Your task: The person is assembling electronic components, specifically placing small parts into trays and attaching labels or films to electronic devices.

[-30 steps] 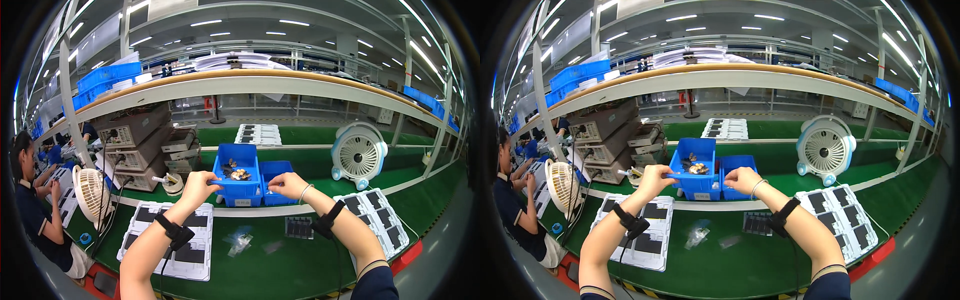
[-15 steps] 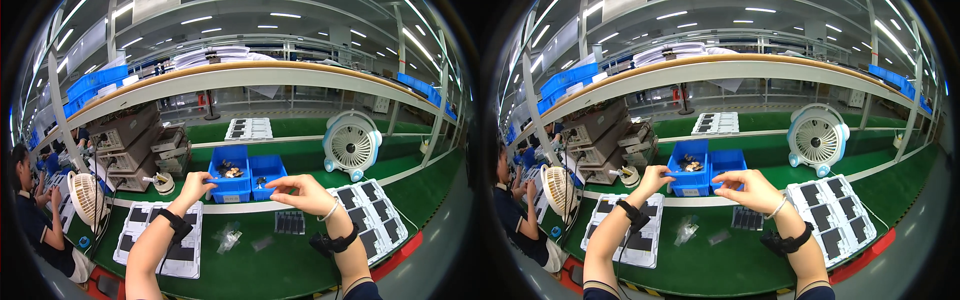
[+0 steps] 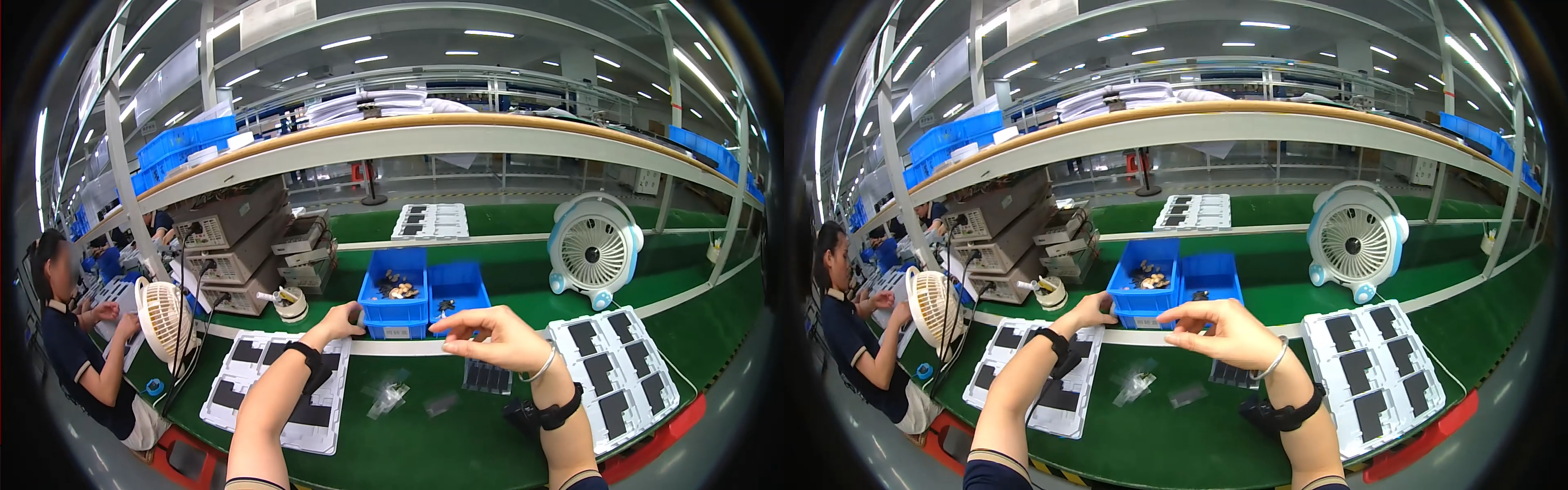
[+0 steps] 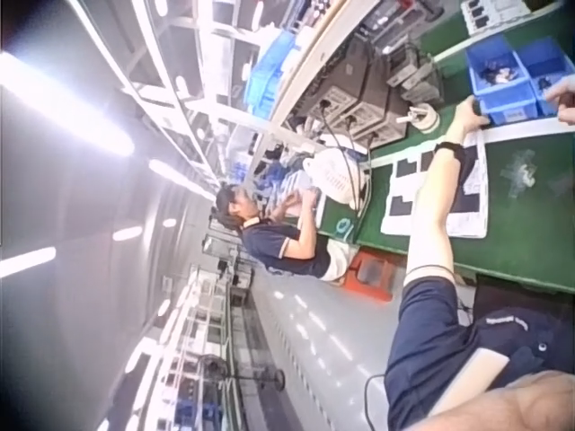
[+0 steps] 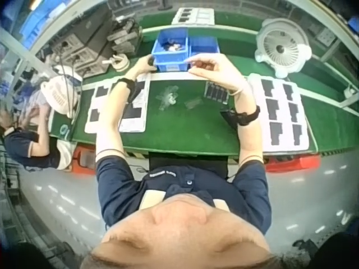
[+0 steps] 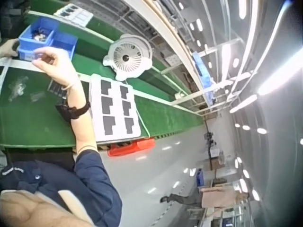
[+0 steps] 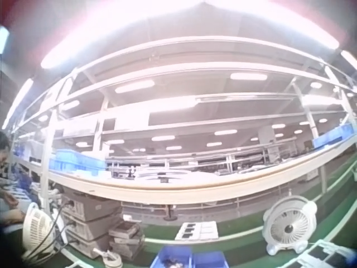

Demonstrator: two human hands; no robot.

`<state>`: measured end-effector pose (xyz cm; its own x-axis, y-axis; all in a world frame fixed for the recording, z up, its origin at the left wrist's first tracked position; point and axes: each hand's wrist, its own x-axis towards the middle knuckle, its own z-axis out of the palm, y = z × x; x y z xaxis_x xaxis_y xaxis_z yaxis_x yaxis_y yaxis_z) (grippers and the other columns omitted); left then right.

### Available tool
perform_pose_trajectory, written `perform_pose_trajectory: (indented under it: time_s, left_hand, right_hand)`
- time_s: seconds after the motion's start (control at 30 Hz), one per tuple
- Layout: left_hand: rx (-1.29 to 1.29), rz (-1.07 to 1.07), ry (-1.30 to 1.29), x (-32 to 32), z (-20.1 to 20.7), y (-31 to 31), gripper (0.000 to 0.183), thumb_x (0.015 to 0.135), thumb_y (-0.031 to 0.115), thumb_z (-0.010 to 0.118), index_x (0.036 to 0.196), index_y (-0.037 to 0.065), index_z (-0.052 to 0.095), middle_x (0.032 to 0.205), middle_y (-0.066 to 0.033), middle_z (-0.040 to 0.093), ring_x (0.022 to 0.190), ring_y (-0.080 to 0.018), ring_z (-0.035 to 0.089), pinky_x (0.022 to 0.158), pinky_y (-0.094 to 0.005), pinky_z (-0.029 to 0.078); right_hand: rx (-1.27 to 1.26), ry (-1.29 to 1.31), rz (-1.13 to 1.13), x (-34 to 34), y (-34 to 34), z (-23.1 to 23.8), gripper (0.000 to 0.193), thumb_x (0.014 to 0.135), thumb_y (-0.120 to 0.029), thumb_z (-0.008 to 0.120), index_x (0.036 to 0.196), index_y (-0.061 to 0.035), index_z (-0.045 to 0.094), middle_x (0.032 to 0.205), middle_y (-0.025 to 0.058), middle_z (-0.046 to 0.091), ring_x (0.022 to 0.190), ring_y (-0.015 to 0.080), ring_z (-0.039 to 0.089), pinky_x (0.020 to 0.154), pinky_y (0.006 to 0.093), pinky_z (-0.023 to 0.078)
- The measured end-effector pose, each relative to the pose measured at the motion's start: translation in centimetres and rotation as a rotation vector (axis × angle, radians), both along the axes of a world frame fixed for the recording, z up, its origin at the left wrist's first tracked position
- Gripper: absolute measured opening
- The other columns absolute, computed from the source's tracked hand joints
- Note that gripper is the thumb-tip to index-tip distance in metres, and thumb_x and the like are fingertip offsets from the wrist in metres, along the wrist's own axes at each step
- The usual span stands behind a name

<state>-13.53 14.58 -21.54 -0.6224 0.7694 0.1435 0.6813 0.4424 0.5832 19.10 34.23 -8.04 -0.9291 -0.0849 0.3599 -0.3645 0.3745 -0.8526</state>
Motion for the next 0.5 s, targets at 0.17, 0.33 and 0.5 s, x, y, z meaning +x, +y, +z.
perform_pose_trajectory:
  time_s: [0.17,0.33,0.5]
  left_hand:
    - [0.099,0.199,0.083,2.5,4.1,-2.1,0.055,0.060,0.024,0.082,0.103,0.002,0.055,0.090,-0.0133,0.064,0.083,-0.0199,0.063,0.073,-0.0321,0.051]
    - [0.401,-0.143,-0.205,13.6,10.0,-2.4,0.053,0.064,0.017,0.082,0.108,0.004,0.056,0.097,-0.0044,0.059,0.085,-0.0124,0.058,0.075,-0.0294,0.052]
    - [0.395,-0.202,0.339,23.5,10.9,-0.8,0.047,0.061,0.016,0.082,0.101,0.004,0.059,0.086,-0.0082,0.052,0.077,-0.0197,0.058,0.066,-0.0284,0.052]
  right_hand:
    - [-0.088,-0.013,0.042,-0.3,0.7,-0.6,0.024,0.085,-0.018,0.064,0.102,-0.0021,0.064,0.080,0.0032,0.065,0.074,0.0087,0.058,0.067,0.0231,0.048]
    - [-0.057,0.020,-0.148,-2.2,0.2,-2.1,0.023,0.084,-0.018,0.062,0.098,0.0003,0.066,0.084,0.0055,0.067,0.069,0.0103,0.059,0.066,0.0249,0.049]
    - [0.062,-0.036,-0.045,-1.1,-2.3,-1.4,0.037,0.069,-0.020,0.079,0.099,-0.0005,0.066,0.083,0.0048,0.067,0.072,0.0080,0.059,0.067,0.0232,0.049]
